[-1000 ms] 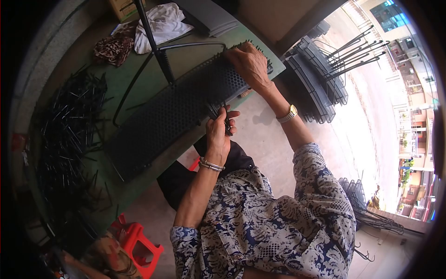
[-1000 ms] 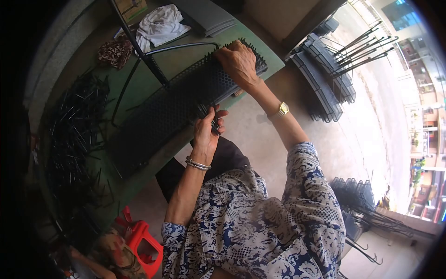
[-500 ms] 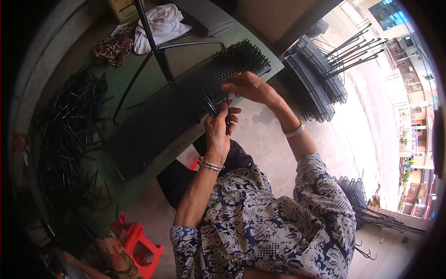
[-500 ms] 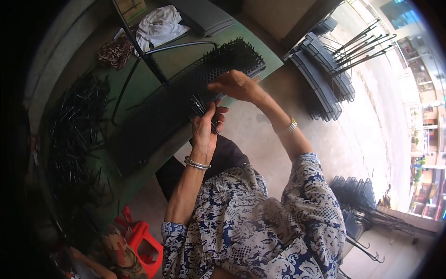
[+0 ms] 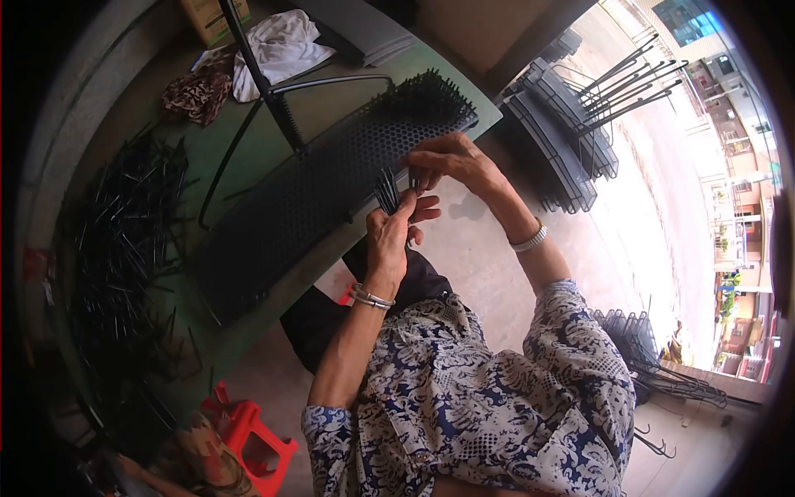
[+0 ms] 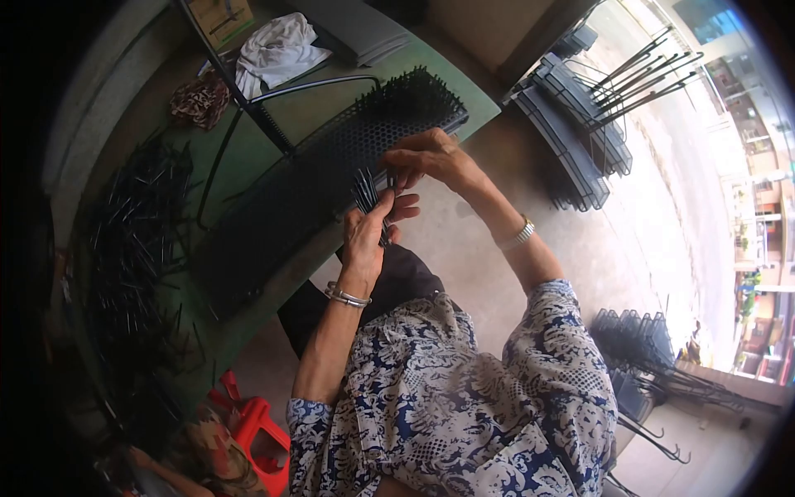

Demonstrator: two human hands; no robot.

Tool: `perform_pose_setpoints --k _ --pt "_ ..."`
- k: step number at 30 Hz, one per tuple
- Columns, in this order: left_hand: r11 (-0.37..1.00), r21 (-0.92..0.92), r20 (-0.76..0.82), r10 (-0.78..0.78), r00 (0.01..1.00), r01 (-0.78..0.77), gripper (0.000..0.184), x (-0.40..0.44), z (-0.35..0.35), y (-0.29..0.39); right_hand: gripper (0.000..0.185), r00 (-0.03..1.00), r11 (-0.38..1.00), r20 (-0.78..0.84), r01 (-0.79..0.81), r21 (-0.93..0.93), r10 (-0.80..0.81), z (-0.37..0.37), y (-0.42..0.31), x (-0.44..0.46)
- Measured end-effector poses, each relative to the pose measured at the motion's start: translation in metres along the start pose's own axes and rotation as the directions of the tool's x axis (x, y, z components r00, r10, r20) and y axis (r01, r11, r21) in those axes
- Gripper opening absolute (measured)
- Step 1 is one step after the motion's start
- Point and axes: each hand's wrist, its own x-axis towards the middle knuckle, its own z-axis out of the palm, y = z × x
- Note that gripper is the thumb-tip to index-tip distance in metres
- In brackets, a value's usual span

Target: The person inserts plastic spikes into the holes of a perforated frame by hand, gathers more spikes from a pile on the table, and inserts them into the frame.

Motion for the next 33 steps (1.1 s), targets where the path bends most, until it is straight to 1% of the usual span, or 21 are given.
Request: perform_pose_setpoints --k 2,3,5,6,7,9,10,12,14,15,17,19,21,23,24,25,27,28,30,32,33 --pt "0.997 -0.043 0.011 -0.056 0.998 0.057 0.039 0.005 -0.004 -0.005 0.026 0.972 0.988 -0.174 0.157 -0.006 -0.155 -0.003 0.002 -0.003" --pt "0.995 -0.048 -0.005 -0.082 0.997 0.082 0.041 0.004 -0.004 0.0 0.022 0.95 0.989 -0.277 0.135 -0.063 -0.147 -0.009 0.0 0.001" --pt "0.987 -0.091 -0.03 -0.138 0.99 0.135 0.04 0.008 -0.01 0.001 0.02 0.793 0.919 -0.479 0.252 -0.303 -0.376 -0.015 -0.003 0.007" --pt "0.986 -0.091 -0.027 -0.14 0.99 0.137 0.04 0.011 -0.013 -0.003 0.017 0.717 0.901 -0.556 0.255 -0.351 -0.42 -0.016 -0.003 0.013" --pt "0.978 -0.146 -0.027 -0.157 0.987 0.152 0.035 0.014 -0.016 -0.006 0.017 0.717 0.901 -0.556 0.255 -0.352 -0.42 -0.017 -0.002 0.019" --pt "0.965 -0.202 -0.029 -0.174 0.984 0.165 0.031 0.016 -0.016 -0.005 0.013 0.615 0.843 -0.59 0.272 -0.464 -0.523 -0.02 0.001 0.029" --pt "0.97 -0.209 -0.006 -0.131 0.991 0.126 0.029 0.013 -0.013 0.0 0.013 0.618 0.845 -0.59 0.271 -0.461 -0.52 -0.022 0.004 0.034" --pt "0.972 -0.218 0.013 -0.087 0.996 0.087 0.027 0.012 -0.01 0.001 0.015 0.578 0.758 -0.537 0.241 -0.606 -0.614 -0.024 0.011 0.041" --pt "0.962 -0.263 -0.115 -0.107 0.988 0.074 0.028 0.016 -0.011 -0.005 0.015 0.57 0.745 -0.531 0.239 -0.623 -0.627 -0.023 0.023 0.048" --pt "0.962 -0.263 -0.114 -0.106 0.988 0.073 0.028 0.018 -0.015 -0.009 0.015 0.561 0.731 -0.524 0.236 -0.641 -0.641 -0.021 0.022 0.05" --pt "0.962 -0.266 -0.018 -0.073 0.997 0.066 0.026 0.02 -0.024 -0.018 0.016 0.556 0.718 -0.514 0.24 -0.653 -0.654 -0.02 0.019 0.05" --pt "0.966 -0.252 -0.067 -0.08 0.995 0.061 0.025 0.013 -0.016 -0.009 0.016 0.602 0.723 -0.493 0.219 -0.655 -0.629 -0.021 0.014 0.047" --pt "0.97 -0.237 -0.113 -0.08 0.99 0.051 0.024 0.01 -0.01 -0.007 0.016 0.601 0.696 -0.473 0.205 -0.688 -0.644 -0.022 0.014 0.047" --pt "0.95 -0.245 -0.164 -0.236 0.958 0.192 0.024 0.008 -0.01 -0.008 0.015 0.601 0.666 -0.449 0.196 -0.72 -0.662 -0.024 0.014 0.05" --pt "0.937 -0.313 -0.076 -0.186 0.98 0.154 0.025 0.009 -0.012 -0.012 0.014 0.606 0.669 -0.443 0.207 -0.714 -0.66 -0.025 0.016 0.051" --pt "0.937 -0.315 -0.078 -0.188 0.979 0.154 0.025 0.009 -0.013 -0.015 0.014 0.612 0.673 -0.439 0.217 -0.707 -0.658 -0.025 0.019 0.052" --pt "0.937 -0.345 -0.009 -0.069 0.998 0.062 0.026 0.011 -0.014 -0.017 0.014 0.653 0.651 -0.401 0.187 -0.736 -0.642 -0.029 0.022 0.054" --pt "0.937 -0.345 -0.007 -0.067 0.998 0.061 0.026 0.012 -0.012 -0.017 0.015 0.692 0.626 -0.367 0.157 -0.764 -0.622 -0.03 0.023 0.054" --pt "0.941 -0.323 -0.129 -0.154 0.98 0.106 0.025 0.013 -0.009 -0.015 0.016 0.673 0.583 -0.372 0.108 -0.806 -0.639 -0.027 0.025 0.056" --pt "0.935 -0.349 -0.104 -0.112 0.988 0.069 0.025 0.01 -0.007 -0.015 0.016 0.658 0.539 -0.373 0.06 -0.84 -0.654 -0.026 0.023 0.058" --pt "0.926 -0.374 -0.08 -0.074 0.994 0.039 0.025 0.008 -0.007 -0.015 0.017 0.682 0.471 -0.328 0.027 -0.882 -0.654 -0.026 0.022 0.058"
